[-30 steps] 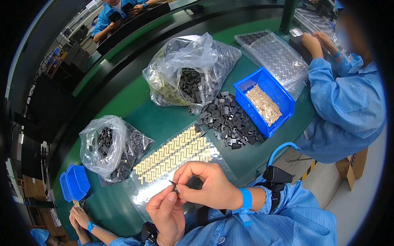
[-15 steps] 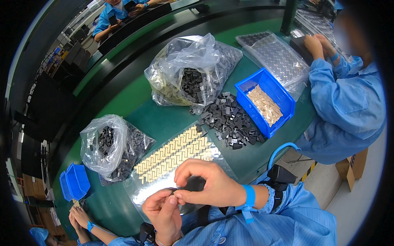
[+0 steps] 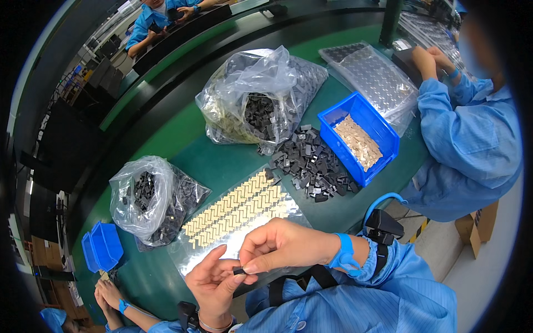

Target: Assembling small electronic or plastic components by inserting metal pins into black plastic housings.

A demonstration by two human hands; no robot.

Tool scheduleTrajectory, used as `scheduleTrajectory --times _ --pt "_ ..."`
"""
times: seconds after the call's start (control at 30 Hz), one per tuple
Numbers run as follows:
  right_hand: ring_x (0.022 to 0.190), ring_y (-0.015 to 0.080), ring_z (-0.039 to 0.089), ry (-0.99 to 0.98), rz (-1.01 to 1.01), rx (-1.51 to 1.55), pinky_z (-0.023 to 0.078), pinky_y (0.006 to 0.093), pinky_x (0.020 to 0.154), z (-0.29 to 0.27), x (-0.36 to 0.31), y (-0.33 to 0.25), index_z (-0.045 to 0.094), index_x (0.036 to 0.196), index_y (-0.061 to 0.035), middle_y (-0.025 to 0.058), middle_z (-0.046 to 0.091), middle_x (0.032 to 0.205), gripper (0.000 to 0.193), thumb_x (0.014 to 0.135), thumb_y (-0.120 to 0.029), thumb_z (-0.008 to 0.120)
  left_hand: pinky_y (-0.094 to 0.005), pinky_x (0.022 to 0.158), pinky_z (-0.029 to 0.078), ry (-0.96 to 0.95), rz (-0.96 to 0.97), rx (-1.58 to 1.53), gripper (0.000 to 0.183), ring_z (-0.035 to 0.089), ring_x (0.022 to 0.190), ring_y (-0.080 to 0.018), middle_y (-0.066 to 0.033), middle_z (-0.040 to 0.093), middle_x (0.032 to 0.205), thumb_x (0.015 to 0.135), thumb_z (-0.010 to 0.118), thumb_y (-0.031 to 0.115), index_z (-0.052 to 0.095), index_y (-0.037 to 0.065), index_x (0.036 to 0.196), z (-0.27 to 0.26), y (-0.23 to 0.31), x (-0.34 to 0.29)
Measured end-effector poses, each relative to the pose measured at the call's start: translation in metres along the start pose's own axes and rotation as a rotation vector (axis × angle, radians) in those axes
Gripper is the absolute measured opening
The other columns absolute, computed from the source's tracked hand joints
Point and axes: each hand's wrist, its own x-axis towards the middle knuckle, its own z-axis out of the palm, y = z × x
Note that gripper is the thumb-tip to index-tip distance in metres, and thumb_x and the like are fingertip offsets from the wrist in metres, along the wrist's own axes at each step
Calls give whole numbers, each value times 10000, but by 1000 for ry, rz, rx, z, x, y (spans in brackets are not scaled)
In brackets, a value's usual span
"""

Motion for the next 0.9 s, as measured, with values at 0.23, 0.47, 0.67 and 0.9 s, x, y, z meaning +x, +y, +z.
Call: scheduleTrajectory --times 0.23,0.47,0.67,0.9 --pt "669 31 527 -5 -16 -195 399 175 574 2 4 3 539 775 -19 -3 575 710 80 773 -49 614 -291 617 545 -107 178 584 497 657 696 -214 -196 650 790 713 662 -79 492 -57 1180 2 18 9" --pt "555 5 400 11 -32 -279 311 188 484 1 7 8 509 697 -42 -43 496 619 125 773 -77 602 -252 592 524 -157 244 843 457 661 663 -170 -135 662 769 667 704 -38 571 -29 1105 8 20 10" --pt "588 1 409 -21 41 -53 310 172 508 5 7 -15 550 775 -44 -45 509 661 187 869 -202 583 -263 581 529 50 -55 198 315 654 661 -195 -164 654 807 758 644 -24 594 -31 1070 7 7 5" --pt "609 52 456 80 -208 -158 358 203 543 8 14 6 542 784 -30 -25 531 685 203 883 -207 566 -265 676 532 180 -341 -803 186 632 746 -202 -170 632 884 868 523 23 597 -33 1029 11 -6 -2"
